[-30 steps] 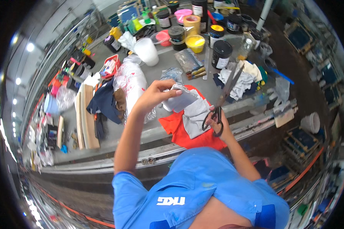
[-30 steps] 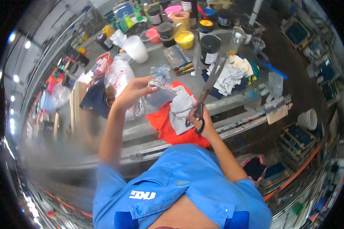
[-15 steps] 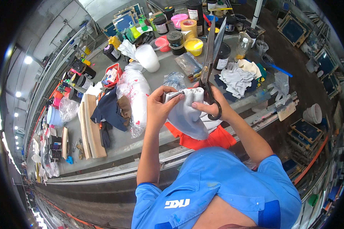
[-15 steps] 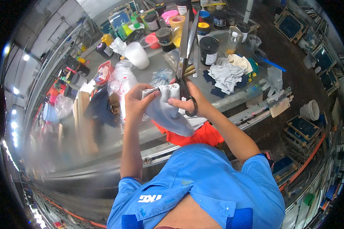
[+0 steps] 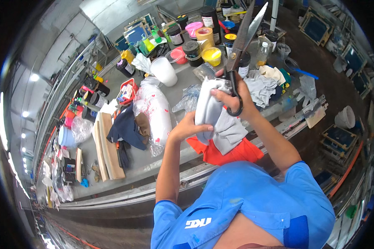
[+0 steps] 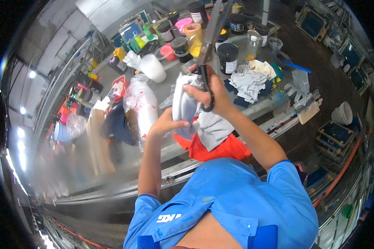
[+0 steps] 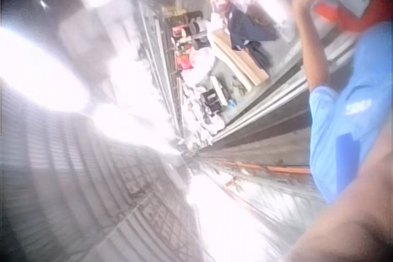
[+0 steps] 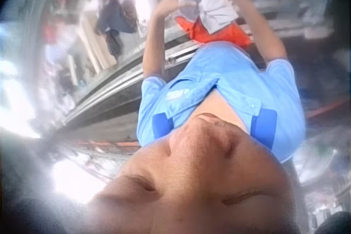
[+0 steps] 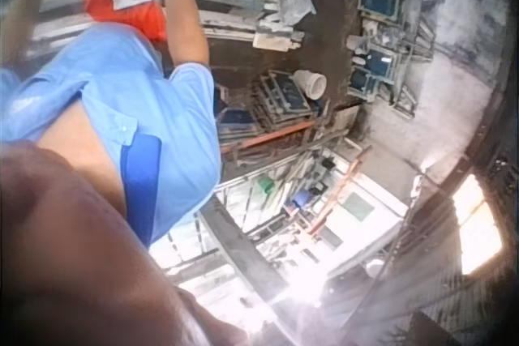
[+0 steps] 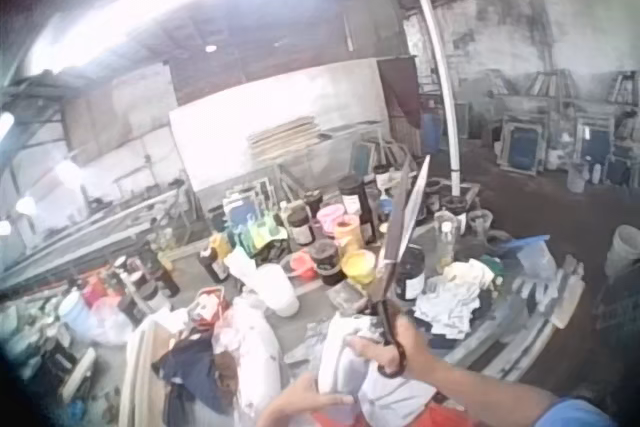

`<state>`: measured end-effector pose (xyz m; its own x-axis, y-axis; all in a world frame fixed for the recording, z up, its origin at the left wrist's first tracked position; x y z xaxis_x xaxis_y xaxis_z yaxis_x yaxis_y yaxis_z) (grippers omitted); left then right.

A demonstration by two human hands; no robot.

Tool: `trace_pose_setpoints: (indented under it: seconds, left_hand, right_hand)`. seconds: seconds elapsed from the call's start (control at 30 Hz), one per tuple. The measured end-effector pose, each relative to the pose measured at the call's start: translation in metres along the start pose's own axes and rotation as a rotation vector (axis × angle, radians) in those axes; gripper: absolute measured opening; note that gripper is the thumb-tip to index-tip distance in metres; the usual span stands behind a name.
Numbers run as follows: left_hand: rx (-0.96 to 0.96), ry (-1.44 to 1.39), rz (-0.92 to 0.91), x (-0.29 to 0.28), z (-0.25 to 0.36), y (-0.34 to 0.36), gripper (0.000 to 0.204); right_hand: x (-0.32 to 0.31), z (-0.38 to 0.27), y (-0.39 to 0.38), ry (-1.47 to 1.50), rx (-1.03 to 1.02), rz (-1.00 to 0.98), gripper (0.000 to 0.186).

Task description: The person uses large shears to cut a grey sweatshirt and a red t-shirt into strips on a metal workbench. They repeatedly unfold, fold, and cut the garments into long, narrow pieces, handling the fabric and tools with both hands.

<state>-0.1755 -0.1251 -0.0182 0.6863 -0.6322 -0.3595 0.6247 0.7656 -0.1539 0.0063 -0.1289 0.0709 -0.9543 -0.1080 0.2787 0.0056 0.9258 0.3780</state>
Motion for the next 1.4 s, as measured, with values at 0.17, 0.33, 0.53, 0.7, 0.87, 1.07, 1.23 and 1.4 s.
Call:
trace_pose_setpoints:
  seconds: [0.17, 0.33, 0.53, 0.7, 0.87, 1.07, 1.23, 1.4]
  left_hand:
    - [-0.052, -0.341, -0.276, -0.008, -0.022, 0.006, 0.050]
    - [-0.235, -0.427, -0.274, -0.002, -0.025, 0.020, 0.050]
    - [-0.349, -0.184, -0.180, -0.065, -0.006, 0.049, 0.039]
    - [-0.321, -0.038, 0.108, -0.139, 0.051, 0.076, 0.029]
    - [-0.173, -0.057, 0.202, -0.155, 0.128, 0.091, 0.027]
    - [-0.255, 0.245, -0.039, -0.083, 0.149, 0.093, 0.041]
    - [-0.342, 0.502, -0.238, -0.042, 0.117, 0.081, 0.042]
    - [-0.237, 0.415, -0.303, -0.033, 0.127, 0.079, 0.052]
  right_hand:
    - [-0.071, 0.032, -0.017, -0.067, 0.056, 0.159, 0.047]
    - [-0.109, 0.080, -0.072, -0.033, 0.295, 0.326, 0.055]
    - [-0.113, 0.124, -0.133, 0.122, 0.270, 0.197, 0.061]
    - [-0.049, 0.127, -0.155, 0.415, 0.422, -0.168, 0.045]
    - [-0.008, 0.147, -0.160, 0.435, 0.443, -0.481, 0.055]
    - [-0.005, 0.113, -0.143, 0.151, 0.320, -0.525, 0.065]
    - [-0.013, 0.099, -0.131, 0.107, 0.248, -0.436, 0.081]
    - [-0.012, 0.095, -0.129, 0.070, 0.247, -0.358, 0.074]
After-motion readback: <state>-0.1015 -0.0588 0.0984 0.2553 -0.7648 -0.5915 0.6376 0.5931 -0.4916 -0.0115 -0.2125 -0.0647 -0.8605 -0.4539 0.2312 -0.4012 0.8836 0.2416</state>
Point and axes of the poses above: each hand's wrist, its own y-axis towards the middle knuckle, its own x-axis out of the palm, z = x × y, the point moved 6 cm from there along y, towards the middle knuckle, and after that the axes turned 8 degrees about y, right-handed, at the moved point
